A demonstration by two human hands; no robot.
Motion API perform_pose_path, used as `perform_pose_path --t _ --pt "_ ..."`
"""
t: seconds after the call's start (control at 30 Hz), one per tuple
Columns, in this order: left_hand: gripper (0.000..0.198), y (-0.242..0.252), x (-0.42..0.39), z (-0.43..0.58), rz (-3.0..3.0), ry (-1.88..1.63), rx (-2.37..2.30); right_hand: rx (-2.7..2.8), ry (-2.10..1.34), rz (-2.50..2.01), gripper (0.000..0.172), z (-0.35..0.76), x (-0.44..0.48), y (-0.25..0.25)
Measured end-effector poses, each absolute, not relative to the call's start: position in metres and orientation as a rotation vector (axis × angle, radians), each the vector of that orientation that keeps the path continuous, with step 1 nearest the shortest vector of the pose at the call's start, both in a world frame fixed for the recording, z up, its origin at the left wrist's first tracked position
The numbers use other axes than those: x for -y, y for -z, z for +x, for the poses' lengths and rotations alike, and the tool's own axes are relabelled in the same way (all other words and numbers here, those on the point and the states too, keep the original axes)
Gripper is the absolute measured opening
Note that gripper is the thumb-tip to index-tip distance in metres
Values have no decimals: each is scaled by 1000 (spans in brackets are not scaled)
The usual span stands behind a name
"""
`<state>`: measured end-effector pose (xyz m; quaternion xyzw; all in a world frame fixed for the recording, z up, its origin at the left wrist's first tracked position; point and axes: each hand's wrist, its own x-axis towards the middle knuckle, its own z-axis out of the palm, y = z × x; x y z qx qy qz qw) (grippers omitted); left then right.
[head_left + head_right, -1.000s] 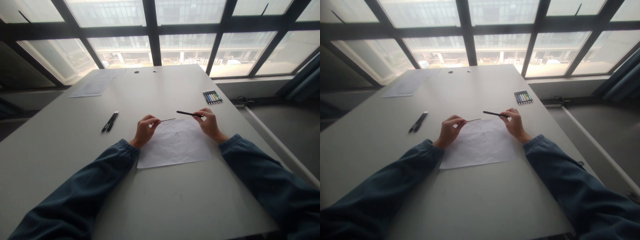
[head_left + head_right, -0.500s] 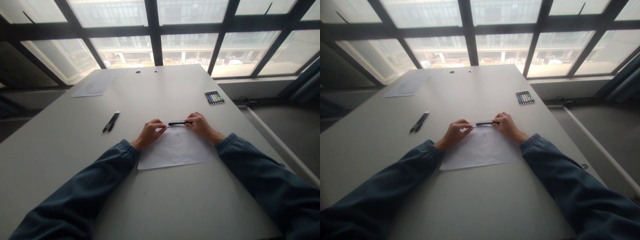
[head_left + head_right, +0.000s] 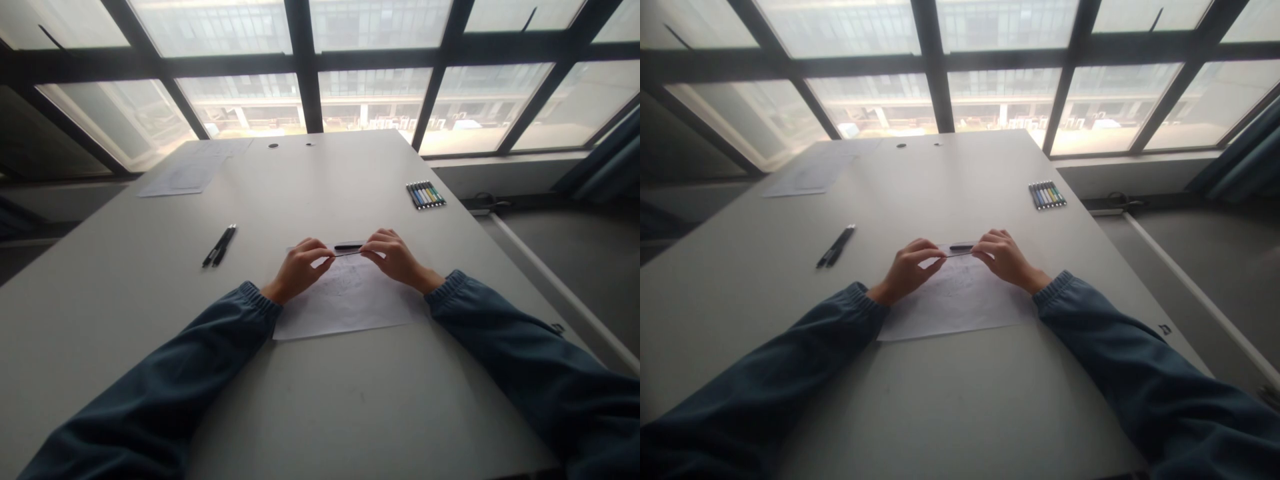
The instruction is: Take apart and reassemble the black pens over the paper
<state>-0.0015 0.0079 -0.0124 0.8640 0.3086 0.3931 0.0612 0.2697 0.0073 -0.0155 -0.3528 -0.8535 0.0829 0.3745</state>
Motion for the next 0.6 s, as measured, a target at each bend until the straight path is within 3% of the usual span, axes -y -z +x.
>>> perform_pose_path --t 0.37,0.6 --pt "21 20 -16 -14 2664 -1027 -1002 2145 -141 -1024 17 288 -3 28" --pt "14 19 -15 -16 2659 -901 -977 2223 -167 -1030 13 287 -8 34"
